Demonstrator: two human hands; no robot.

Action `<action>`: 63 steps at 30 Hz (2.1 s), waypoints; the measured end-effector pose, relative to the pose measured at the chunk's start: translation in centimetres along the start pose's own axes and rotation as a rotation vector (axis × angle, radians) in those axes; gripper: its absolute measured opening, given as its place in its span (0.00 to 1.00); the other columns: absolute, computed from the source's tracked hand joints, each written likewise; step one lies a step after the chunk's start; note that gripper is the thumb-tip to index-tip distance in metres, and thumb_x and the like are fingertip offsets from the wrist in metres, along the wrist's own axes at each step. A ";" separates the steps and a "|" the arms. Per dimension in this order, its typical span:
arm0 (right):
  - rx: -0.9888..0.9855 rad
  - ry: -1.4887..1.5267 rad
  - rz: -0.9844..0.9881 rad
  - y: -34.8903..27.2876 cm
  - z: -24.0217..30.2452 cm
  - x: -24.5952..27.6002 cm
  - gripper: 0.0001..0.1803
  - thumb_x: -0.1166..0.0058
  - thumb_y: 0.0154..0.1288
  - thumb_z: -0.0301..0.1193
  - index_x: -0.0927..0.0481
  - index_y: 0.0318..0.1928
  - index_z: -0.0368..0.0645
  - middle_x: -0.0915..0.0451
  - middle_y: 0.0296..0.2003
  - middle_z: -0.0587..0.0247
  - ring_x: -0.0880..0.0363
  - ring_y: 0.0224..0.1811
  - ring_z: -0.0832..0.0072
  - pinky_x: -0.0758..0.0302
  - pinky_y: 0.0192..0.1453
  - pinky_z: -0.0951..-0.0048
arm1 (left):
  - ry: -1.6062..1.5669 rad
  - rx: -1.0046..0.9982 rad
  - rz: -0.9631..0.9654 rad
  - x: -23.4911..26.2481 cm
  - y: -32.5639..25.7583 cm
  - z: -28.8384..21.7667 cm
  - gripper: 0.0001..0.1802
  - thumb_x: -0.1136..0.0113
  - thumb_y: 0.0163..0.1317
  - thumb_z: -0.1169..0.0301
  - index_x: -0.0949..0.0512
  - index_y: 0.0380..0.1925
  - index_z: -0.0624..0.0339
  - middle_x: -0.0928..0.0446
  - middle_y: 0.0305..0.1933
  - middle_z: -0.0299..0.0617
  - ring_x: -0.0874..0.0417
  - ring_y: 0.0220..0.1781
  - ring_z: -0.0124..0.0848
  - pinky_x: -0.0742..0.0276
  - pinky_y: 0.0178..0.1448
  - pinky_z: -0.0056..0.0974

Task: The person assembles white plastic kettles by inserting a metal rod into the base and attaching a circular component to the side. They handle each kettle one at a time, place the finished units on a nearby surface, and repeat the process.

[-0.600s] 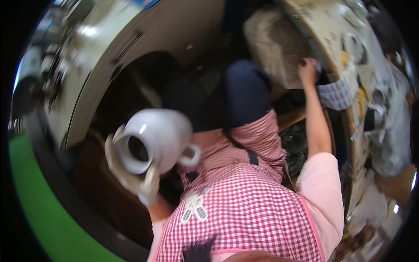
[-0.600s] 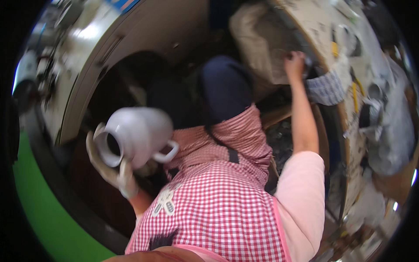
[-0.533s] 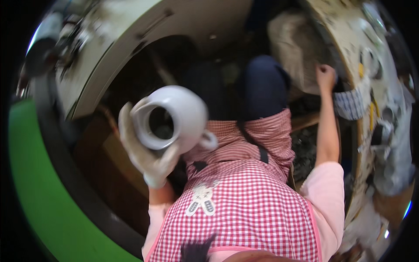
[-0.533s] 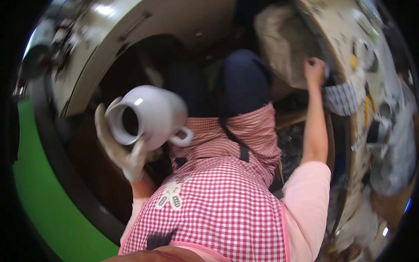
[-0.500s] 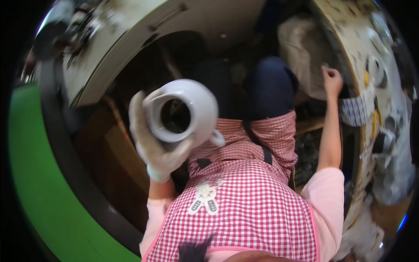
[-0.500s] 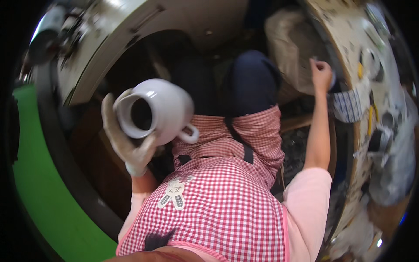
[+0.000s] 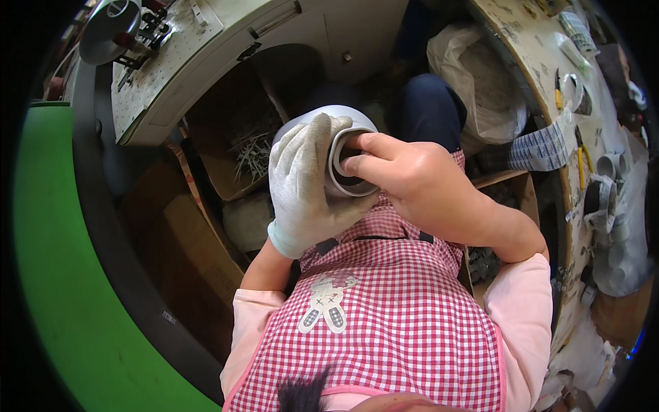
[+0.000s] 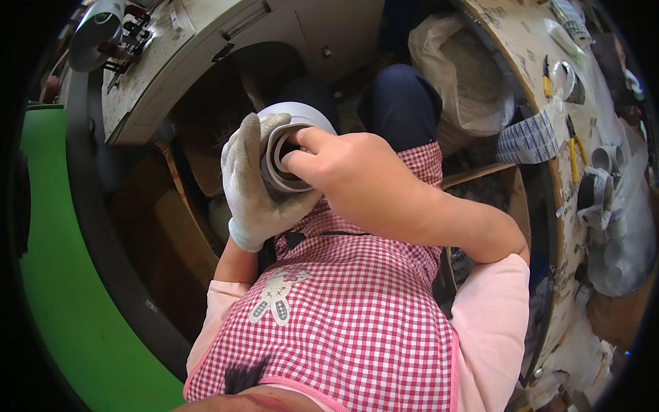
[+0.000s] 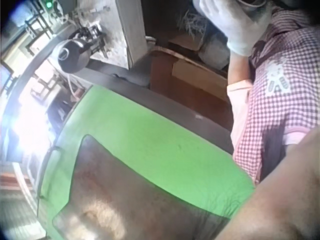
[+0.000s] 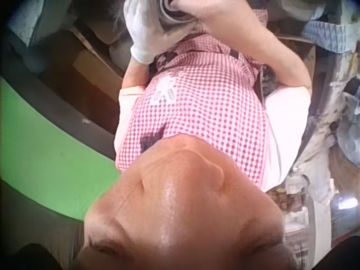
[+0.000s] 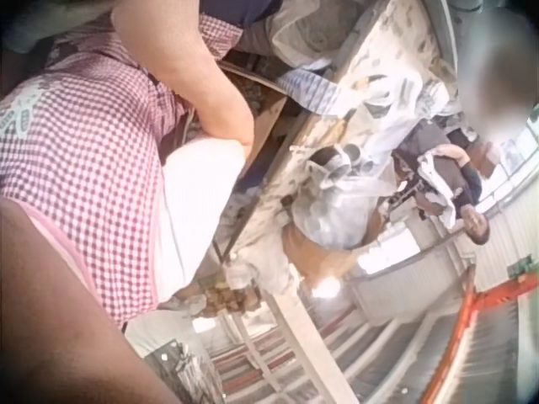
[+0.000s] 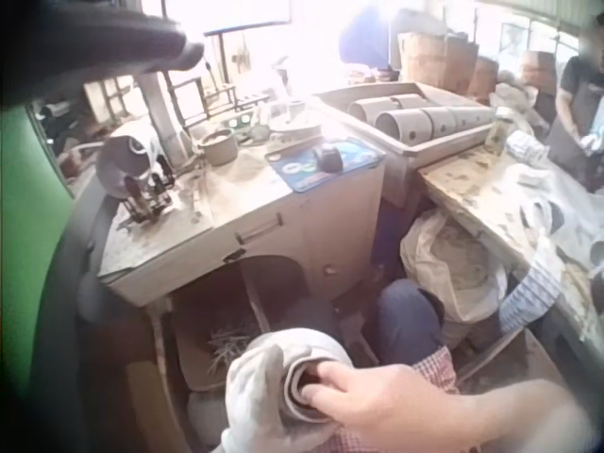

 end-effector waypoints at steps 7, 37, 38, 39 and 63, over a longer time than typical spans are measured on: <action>0.088 -0.278 -0.007 0.3 -0.1 -1.1 0.15 0.36 0.55 0.25 0.13 0.45 0.44 0.13 0.42 0.58 0.11 0.39 0.64 0.14 0.40 0.66 | 0.010 -0.018 -0.016 -0.5 0.5 -0.3 0.51 0.16 0.40 0.60 0.27 0.66 0.69 0.19 0.62 0.49 0.19 0.63 0.48 0.28 0.70 0.53; -0.284 -0.454 -0.542 -0.5 -10.1 11.0 0.14 0.42 0.76 0.34 0.13 0.55 0.41 0.16 0.56 0.58 0.19 0.58 0.63 0.25 0.65 0.66 | -1.832 1.011 0.046 -7.9 -3.4 6.0 0.24 0.32 0.70 0.66 0.23 0.62 0.63 0.18 0.58 0.42 0.16 0.58 0.31 0.17 0.64 0.43; -0.294 -0.238 -0.574 0.6 -10.2 11.3 0.14 0.42 0.77 0.34 0.14 0.55 0.41 0.16 0.54 0.61 0.19 0.56 0.68 0.25 0.61 0.69 | -1.850 1.051 0.082 -8.1 -4.0 6.6 0.25 0.33 0.69 0.68 0.25 0.64 0.63 0.18 0.59 0.43 0.16 0.60 0.32 0.18 0.65 0.43; -0.436 -0.062 -0.613 1.4 -10.6 11.7 0.14 0.43 0.77 0.34 0.14 0.56 0.41 0.15 0.51 0.63 0.18 0.53 0.73 0.24 0.58 0.72 | -1.854 1.148 0.136 -8.7 -4.7 7.2 0.27 0.33 0.69 0.70 0.26 0.66 0.63 0.19 0.61 0.43 0.16 0.61 0.33 0.18 0.66 0.44; -0.106 0.074 -0.302 43.1 -13.5 6.8 0.15 0.49 0.73 0.33 0.16 0.45 0.33 0.11 0.32 0.52 0.10 0.31 0.71 0.13 0.39 0.68 | -1.942 1.022 0.482 -13.2 -10.6 11.1 0.45 0.25 0.55 0.75 0.34 0.73 0.65 0.25 0.69 0.43 0.25 0.70 0.37 0.32 0.75 0.44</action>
Point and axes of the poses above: each hand's wrist, its own y-axis towards the middle knuckle, its own x-axis out of the back of the hand, z = x × y, the point moved 3 cm from there along y, towards the middle knuckle
